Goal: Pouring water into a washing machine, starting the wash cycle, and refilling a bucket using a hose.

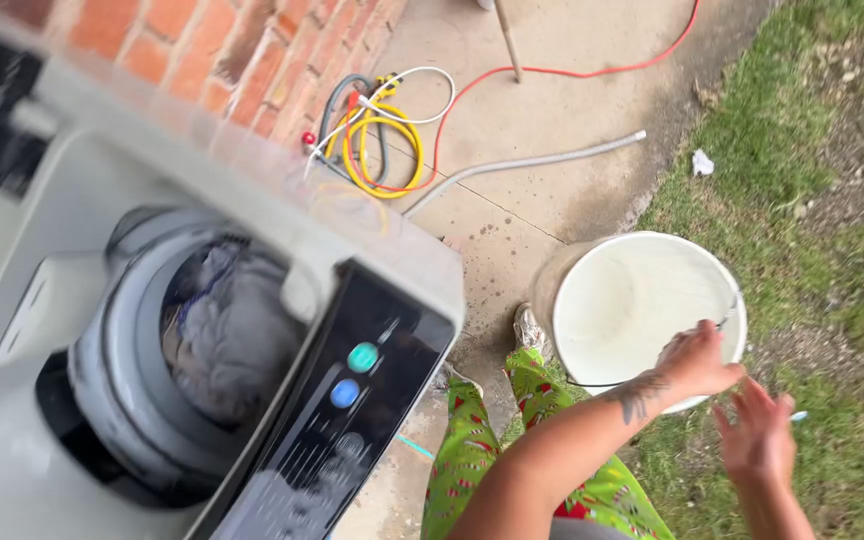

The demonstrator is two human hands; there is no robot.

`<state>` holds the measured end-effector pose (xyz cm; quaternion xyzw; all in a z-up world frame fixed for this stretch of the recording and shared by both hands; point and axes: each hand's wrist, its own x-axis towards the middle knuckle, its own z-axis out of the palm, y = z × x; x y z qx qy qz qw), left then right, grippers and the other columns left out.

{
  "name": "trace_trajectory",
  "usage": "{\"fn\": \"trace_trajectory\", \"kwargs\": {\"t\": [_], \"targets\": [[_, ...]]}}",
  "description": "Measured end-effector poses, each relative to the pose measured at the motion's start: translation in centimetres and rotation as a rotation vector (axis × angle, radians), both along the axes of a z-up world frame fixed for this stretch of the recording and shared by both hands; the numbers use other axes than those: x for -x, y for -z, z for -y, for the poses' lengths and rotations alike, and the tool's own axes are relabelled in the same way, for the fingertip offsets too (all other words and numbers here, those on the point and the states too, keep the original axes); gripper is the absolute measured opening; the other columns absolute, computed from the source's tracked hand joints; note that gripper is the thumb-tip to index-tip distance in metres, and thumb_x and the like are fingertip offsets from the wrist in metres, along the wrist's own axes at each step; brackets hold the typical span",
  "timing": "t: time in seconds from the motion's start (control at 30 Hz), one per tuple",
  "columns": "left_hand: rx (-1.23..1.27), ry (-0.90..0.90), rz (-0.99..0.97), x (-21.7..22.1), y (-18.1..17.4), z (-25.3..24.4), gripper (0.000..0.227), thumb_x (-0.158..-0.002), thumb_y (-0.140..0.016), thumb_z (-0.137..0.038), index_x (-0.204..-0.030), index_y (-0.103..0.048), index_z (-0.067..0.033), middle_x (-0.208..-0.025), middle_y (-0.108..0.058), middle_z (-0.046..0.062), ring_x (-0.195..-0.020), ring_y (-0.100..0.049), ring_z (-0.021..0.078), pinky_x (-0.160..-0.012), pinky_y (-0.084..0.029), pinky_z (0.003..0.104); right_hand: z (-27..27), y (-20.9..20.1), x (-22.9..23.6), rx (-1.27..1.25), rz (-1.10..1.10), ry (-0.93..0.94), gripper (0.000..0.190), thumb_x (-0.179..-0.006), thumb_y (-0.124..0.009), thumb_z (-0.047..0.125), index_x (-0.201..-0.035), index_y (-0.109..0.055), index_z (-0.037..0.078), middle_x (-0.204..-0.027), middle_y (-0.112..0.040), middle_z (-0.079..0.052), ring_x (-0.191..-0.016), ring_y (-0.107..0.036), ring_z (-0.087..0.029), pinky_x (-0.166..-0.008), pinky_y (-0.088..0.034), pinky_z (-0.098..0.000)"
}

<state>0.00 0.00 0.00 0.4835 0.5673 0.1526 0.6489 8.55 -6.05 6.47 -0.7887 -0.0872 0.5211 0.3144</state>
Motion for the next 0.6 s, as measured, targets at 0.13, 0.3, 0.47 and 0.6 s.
{"fn": "trace_trajectory", "kwargs": {"t": [0.13,0.3,0.47,0.6], "targets": [[0.332,-0.074,0.082,2.4,2.7,-1.9,0.073,-0.089,-0.047,-0.029,-0.148,-0.032,0.0101,-0.151,-0.037,0.033,-0.144,-0.032,0.046,-0.119,-0.028,0.055,-3.4,12.8,-1.4,0.048,-0.114,0.031,0.061,-0.105,-0.023,0.049,-0.148,-0.035,0.007,-0.152,-0.038,-0.009,-0.142,-0.037,-0.028,-0.121,-0.029,-0.0491],[0.076,-0.169,-0.05,5.7,11.2,-2.2,0.078,-0.099,-0.043,-0.054,-0.15,-0.041,0.0055,-0.154,-0.039,0.031,-0.143,-0.038,0.0513,-0.121,-0.026,0.059,-8.4,28.2,2.4,0.047,-0.492,-0.051,0.043,-0.105,-0.046,0.054,-0.126,-0.053,0.017,-0.111,-0.06,-0.003,-0.108,-0.061,-0.026,-0.102,-0.046,-0.0509],[-0.087,-0.197,-0.142,8.7,10.9,0.6,0.065,-0.1,-0.053,-0.035,-0.147,-0.043,0.0085,-0.146,-0.047,0.032,-0.141,-0.04,0.0459,-0.121,-0.028,0.053,-11.4,37.1,5.5,0.047,-0.676,-0.16,0.031,-0.105,-0.059,0.051,-0.122,-0.059,0.025,-0.093,-0.07,0.003,-0.093,-0.07,-0.022,-0.097,-0.051,-0.0516],[0.113,-0.295,-0.191,11.8,9.0,2.1,0.057,-0.102,-0.053,-0.026,-0.15,-0.041,0.0025,-0.147,-0.048,0.027,-0.14,-0.042,0.0401,-0.118,-0.032,0.052,-12.7,39.3,6.1,0.074,-0.513,-0.225,0.051,-0.103,-0.064,0.031,-0.148,-0.042,0.024,-0.113,-0.059,0.001,-0.108,-0.057,-0.023,-0.105,-0.04,-0.0509]]}}
